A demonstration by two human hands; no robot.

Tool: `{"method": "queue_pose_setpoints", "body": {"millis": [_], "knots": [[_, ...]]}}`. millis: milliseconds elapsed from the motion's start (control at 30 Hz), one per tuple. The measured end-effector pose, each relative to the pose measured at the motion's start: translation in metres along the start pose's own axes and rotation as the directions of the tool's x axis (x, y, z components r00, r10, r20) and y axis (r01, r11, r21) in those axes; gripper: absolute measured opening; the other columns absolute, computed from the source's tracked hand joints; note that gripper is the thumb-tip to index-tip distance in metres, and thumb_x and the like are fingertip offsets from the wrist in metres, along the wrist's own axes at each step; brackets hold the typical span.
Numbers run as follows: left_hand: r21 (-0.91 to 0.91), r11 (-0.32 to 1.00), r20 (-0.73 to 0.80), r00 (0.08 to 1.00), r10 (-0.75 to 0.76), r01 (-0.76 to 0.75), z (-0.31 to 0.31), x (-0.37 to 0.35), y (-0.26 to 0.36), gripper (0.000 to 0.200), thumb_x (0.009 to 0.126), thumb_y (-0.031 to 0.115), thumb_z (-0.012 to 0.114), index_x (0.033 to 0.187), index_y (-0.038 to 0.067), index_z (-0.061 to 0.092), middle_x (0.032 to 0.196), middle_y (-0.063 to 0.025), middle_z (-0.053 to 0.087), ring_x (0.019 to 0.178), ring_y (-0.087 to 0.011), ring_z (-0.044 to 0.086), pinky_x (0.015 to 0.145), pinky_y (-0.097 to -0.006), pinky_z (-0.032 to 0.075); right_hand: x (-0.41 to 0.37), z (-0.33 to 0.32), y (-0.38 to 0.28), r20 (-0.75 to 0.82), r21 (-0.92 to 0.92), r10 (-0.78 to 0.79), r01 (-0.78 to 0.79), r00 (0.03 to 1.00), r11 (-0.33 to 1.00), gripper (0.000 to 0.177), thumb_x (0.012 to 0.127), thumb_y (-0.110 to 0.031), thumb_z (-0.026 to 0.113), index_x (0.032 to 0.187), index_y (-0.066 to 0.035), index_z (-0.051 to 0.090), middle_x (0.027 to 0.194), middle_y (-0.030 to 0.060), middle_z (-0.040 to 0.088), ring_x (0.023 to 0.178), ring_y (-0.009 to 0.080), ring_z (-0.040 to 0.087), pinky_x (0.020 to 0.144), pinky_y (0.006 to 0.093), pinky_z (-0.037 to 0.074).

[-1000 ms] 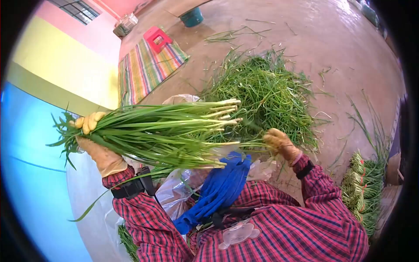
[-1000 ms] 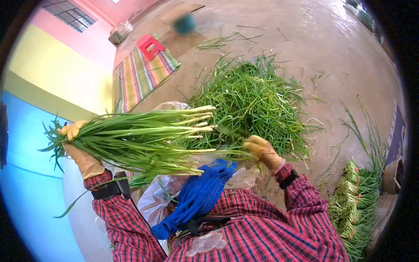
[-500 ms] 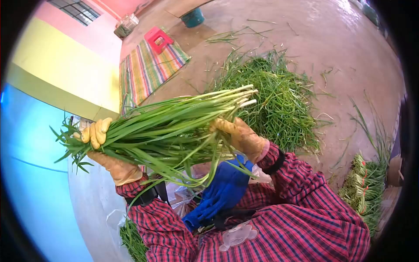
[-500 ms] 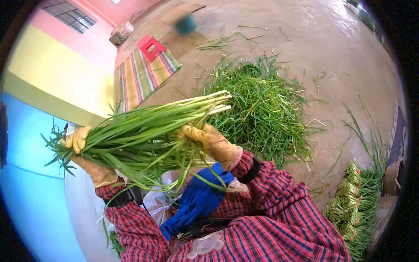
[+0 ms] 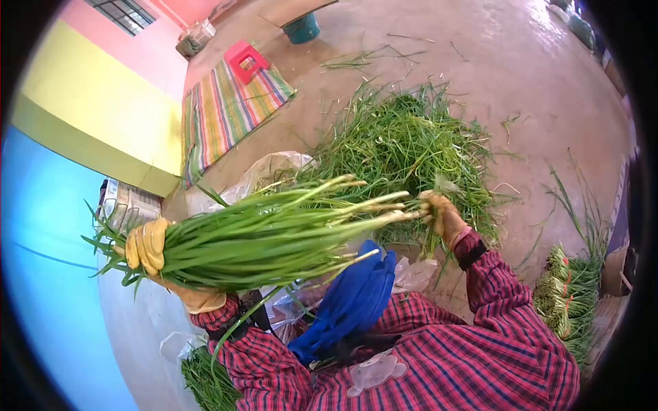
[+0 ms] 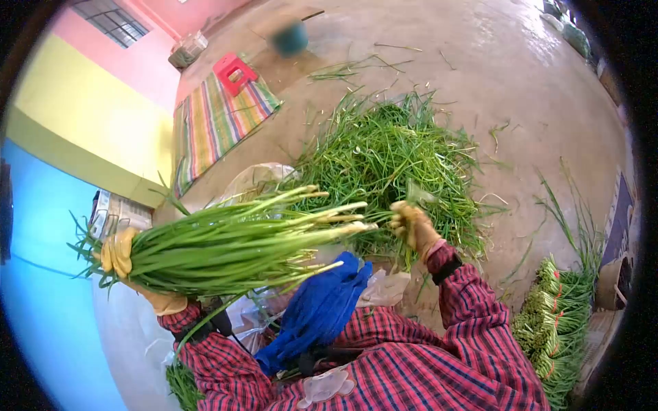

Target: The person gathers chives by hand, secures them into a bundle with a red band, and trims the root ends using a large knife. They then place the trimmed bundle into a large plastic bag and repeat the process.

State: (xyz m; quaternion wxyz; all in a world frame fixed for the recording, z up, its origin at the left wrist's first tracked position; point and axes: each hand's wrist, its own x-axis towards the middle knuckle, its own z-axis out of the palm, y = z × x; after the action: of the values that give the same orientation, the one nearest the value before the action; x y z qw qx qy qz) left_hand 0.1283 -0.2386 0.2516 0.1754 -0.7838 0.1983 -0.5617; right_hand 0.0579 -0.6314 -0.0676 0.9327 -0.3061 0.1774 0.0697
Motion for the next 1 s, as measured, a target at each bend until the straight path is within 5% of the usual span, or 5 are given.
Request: {"method": "queue_pose_setpoints", "body": {"millis": [200,233,300,633,1000], "knots": [[-0.208,0.975,-0.042,0.996,-0.082,0.072,0.000,-0.003,0.002,0.022,0.088,0.025,0.054,0.070,0.014,0.046,0.061,-0.0009,0.042,0.062,-0.0192,0.047,0.081,-0.0360,0.043,-0.042,0.175,-0.035,0.566,-0.424,0.226,0.045,0.793,0.904,0.054,0.092,-0.018,0.064,0.140,-0.006,0.041,0.132,0.0116,0.053,0.112,0.0186,0.057,0.093,0.0331,0.050],[-0.921,0.375,-0.031,0.940,-0.339,0.105,0.000,-0.005,-0.001,0.024,0.090,0.023,0.050,0.067,0.016,0.048,0.058,0.0017,0.042,0.058,-0.0144,0.046,0.073,-0.0301,0.042,-0.037,0.180,-0.036,0.646,-0.522,0.185,0.252,0.741,0.815,0.050,0.093,-0.018,0.063,0.137,-0.004,0.044,0.125,0.0094,0.057,0.106,0.0161,0.058,0.090,0.0312,0.050],[-0.045,-0.932,0.423,0.838,-0.344,-0.360,0.001,-0.014,-0.011,0.035,0.096,0.018,0.044,0.062,0.020,0.050,0.051,0.0069,0.043,0.049,-0.0050,0.044,0.058,-0.0182,0.038,-0.038,0.181,-0.034,0.633,-0.617,0.233,0.300,0.738,0.728,0.037,0.094,-0.020,0.063,0.125,-0.002,0.055,0.100,0.0011,0.061,0.085,0.0087,0.056,0.074,0.0254,0.048],[-0.015,-0.973,-0.129,0.965,-0.228,-0.232,-0.007,-0.034,-0.039,0.021,0.085,0.011,0.056,0.065,0.007,0.060,0.055,-0.0091,0.059,0.052,-0.0181,0.059,0.055,-0.0277,0.050,-0.013,-0.017,-0.011,0.187,-0.955,0.130,0.212,0.974,-0.210,0.028,0.089,-0.023,0.066,0.109,-0.006,0.060,0.098,0.0067,0.066,0.093,0.0244,0.063,0.081,0.0349,0.050],[0.001,-0.985,-0.293,0.942,0.162,0.170,-0.009,-0.003,-0.009,0.010,0.080,0.013,0.061,0.074,0.005,0.064,0.071,-0.0129,0.066,0.063,-0.0235,0.062,0.065,-0.0323,0.053,-0.033,0.267,-0.001,0.955,-0.298,0.095,0.889,0.282,0.347,0.053,0.086,-0.034,0.070,0.124,0.000,0.056,0.125,0.0196,0.057,0.119,0.0301,0.053,0.101,0.0392,0.041]]}}
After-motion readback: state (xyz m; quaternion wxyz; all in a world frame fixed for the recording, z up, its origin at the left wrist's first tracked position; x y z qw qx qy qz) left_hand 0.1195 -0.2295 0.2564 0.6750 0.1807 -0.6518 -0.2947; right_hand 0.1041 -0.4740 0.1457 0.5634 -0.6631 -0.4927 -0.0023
